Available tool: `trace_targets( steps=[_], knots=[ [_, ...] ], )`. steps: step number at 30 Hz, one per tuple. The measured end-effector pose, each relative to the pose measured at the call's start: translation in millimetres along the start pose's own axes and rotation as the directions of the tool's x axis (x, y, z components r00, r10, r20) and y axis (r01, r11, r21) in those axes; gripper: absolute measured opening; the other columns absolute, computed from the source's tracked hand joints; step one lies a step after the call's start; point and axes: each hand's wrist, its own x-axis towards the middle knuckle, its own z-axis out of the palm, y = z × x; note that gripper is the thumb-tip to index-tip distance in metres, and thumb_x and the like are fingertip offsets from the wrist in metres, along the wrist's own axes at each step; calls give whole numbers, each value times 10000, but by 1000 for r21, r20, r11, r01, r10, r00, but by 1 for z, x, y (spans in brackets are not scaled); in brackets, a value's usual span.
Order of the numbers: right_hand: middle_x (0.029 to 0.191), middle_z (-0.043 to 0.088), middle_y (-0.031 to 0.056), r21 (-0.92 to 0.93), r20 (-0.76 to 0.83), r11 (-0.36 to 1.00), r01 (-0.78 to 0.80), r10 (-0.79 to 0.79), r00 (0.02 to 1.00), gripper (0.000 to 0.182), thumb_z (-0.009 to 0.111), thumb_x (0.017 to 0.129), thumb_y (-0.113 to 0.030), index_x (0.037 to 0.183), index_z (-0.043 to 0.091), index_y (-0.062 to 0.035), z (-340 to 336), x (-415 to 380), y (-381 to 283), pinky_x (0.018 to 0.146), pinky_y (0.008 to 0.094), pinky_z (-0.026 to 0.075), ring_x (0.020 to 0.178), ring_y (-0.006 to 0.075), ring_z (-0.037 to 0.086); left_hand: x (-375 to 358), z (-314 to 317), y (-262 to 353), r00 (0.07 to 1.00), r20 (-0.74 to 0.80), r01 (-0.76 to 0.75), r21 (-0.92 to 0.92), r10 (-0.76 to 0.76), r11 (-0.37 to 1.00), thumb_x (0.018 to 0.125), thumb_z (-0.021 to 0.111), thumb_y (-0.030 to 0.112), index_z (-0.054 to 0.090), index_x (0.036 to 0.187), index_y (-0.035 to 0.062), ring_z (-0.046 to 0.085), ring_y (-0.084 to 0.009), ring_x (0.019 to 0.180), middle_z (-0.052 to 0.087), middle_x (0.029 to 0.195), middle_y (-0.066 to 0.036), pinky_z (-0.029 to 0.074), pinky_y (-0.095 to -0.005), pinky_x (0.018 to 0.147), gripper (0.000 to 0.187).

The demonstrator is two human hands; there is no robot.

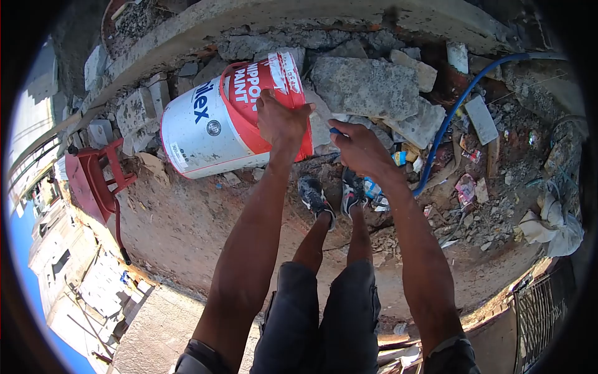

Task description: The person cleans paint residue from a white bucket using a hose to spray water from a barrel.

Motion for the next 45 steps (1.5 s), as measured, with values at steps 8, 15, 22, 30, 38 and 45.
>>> trace_targets(
  steps=[8,15,22,30,38,45],
  knots=[
    [1240,605,242,43,-45,973,228,-226,973,417,491,987,-221,1370,510,-56,36,-45,-70,964,394,455,1153,360,592,73,-26,-46,1000,21,-16,-23,17,1000,538,935,358,520,1188,-11,624,-335,1049,638,1126,-206,520,-404,885,855],
    [1106,621,297,115,30,954,278,-283,959,354,469,938,-131,1273,532,-37,64,-40,-107,916,509,452,1066,454,574,100,-51,-106,991,92,-65,-295,96,953,653,885,264,510,1094,26,624,-212,945,639,1040,-119,532,-333,790,626],
    [1047,637,302,35,-12,979,200,-200,980,301,497,955,-149,1234,508,-36,92,-18,-116,854,496,468,1031,439,619,128,-45,-139,863,391,62,-709,318,703,562,948,348,519,1146,27,607,-177,981,641,998,-94,512,-333,827,792],
    [1039,642,290,-42,129,974,220,-213,968,287,502,955,-149,1217,468,-38,106,-8,-108,837,519,455,1013,439,628,116,-30,-157,893,173,-299,-463,416,834,594,904,353,397,1241,55,557,-356,1092,537,1185,-216,477,-455,915,874],
    [977,661,270,-123,84,973,196,-186,979,279,505,960,-158,1217,479,-53,90,-8,-111,788,517,463,913,437,657,103,-51,-130,952,169,-248,-63,255,967,555,868,350,475,1204,14,586,-371,1106,589,1159,-223,498,-447,904,830],
    [1049,615,310,55,9,991,120,-121,993,282,481,962,-149,1219,450,-37,88,10,-107,832,528,466,1014,451,620,123,-121,-151,940,216,-90,-589,264,803,654,815,23,517,1149,-23,655,-200,820,613,965,-103,564,-302,704,579]
  ],
)
